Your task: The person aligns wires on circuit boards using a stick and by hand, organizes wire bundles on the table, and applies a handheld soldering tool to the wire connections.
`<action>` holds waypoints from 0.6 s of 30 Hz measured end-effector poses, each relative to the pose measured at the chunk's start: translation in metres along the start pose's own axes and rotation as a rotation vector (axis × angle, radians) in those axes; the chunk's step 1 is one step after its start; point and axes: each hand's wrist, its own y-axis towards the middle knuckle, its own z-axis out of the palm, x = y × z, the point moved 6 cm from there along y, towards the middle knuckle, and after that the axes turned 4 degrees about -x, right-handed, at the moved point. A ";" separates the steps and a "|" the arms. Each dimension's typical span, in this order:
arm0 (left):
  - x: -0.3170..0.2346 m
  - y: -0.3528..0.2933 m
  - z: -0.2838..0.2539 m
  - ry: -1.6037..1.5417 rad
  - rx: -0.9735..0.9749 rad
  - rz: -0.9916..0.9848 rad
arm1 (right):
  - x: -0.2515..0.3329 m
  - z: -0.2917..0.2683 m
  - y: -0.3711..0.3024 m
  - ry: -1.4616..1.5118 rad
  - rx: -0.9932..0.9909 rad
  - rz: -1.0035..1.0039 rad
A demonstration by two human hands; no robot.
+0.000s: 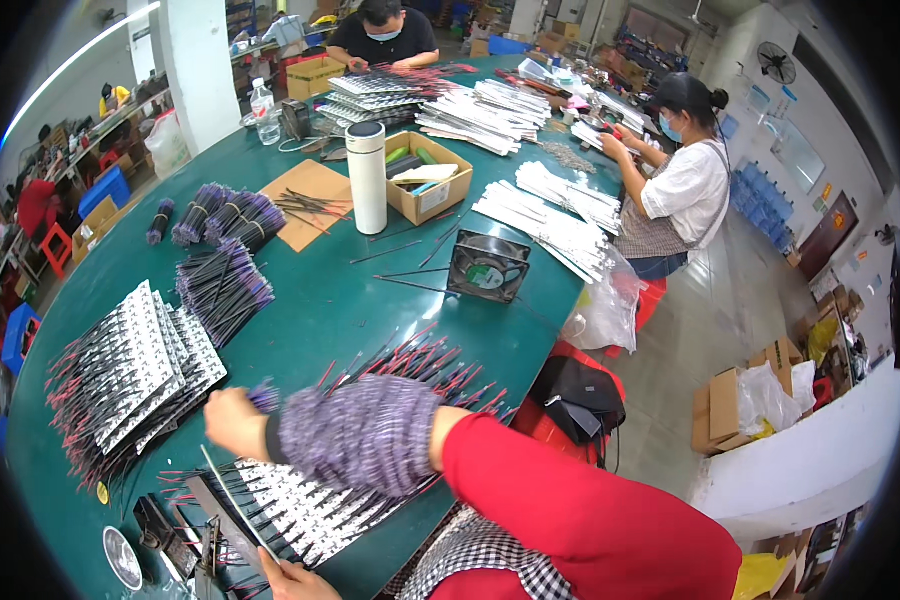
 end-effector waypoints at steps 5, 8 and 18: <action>-0.007 -0.003 0.008 -0.015 0.089 0.070 | -0.069 0.014 -0.075 0.069 -0.584 0.202; 0.014 -0.004 0.009 -0.157 -0.054 0.113 | -0.061 -0.009 -0.076 0.045 -0.631 0.060; 0.109 0.023 -0.034 0.442 -0.321 -0.137 | -0.052 -0.015 -0.098 0.382 -0.350 -0.276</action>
